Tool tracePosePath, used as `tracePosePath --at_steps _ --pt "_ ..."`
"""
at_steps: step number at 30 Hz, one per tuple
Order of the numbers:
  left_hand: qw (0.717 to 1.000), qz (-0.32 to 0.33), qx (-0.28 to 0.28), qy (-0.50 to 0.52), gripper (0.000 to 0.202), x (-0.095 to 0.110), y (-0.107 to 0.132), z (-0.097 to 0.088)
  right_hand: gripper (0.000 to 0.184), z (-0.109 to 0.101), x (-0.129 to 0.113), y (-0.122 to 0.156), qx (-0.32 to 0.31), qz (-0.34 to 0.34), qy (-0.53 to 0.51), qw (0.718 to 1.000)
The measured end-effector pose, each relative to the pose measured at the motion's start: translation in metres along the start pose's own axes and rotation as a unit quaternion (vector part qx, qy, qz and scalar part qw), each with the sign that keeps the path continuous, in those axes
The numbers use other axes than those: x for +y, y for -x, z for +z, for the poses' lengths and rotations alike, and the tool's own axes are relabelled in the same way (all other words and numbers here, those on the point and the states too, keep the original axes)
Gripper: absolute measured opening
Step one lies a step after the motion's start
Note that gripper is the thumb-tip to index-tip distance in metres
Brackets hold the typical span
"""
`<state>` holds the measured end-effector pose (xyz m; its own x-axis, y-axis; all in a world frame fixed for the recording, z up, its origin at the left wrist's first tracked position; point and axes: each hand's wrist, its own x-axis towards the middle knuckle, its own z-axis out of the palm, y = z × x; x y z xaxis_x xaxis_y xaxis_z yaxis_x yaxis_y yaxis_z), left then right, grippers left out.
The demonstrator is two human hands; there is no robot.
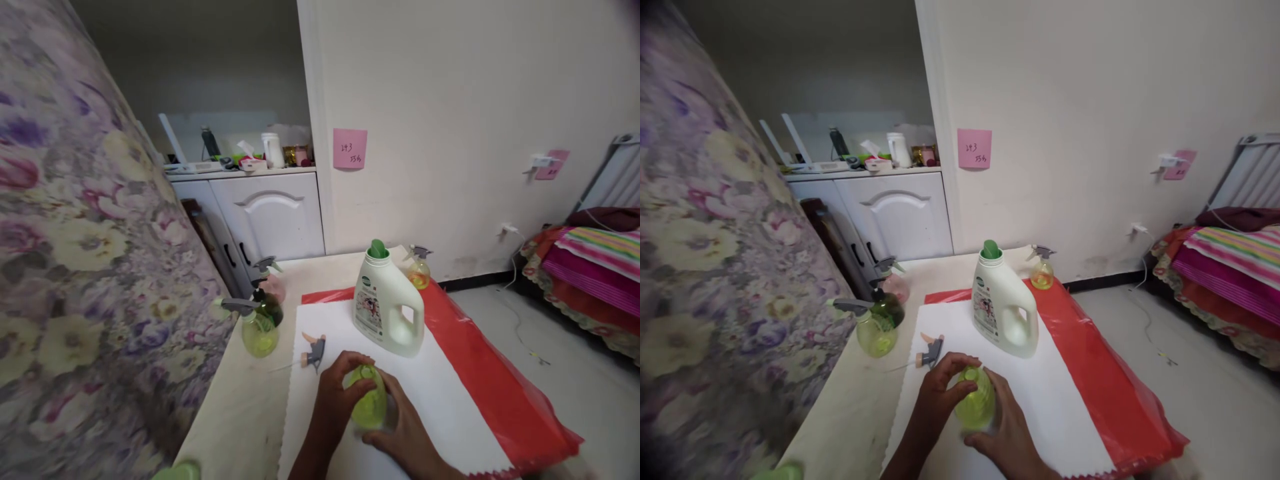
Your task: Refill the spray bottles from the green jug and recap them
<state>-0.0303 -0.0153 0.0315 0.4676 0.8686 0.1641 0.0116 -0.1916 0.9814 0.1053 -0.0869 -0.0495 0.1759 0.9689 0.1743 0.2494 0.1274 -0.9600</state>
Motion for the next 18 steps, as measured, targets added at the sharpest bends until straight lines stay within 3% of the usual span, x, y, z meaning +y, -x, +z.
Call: tracePosePath --at_steps 5,13,18 --pt "1.000 0.005 0.020 0.021 0.026 -0.001 0.003 0.007 0.092 0.008 0.007 0.000 0.017 0.015 -0.004 1.000" --pt "1.000 0.014 0.020 0.007 0.026 0.000 0.008 0.009 0.078 0.014 0.006 -0.003 0.041 0.013 -0.013 0.999" --pt "0.998 0.039 0.036 -0.041 0.029 0.003 0.009 -0.005 0.076 0.005 0.001 0.003 0.037 -0.011 -0.019 0.999"
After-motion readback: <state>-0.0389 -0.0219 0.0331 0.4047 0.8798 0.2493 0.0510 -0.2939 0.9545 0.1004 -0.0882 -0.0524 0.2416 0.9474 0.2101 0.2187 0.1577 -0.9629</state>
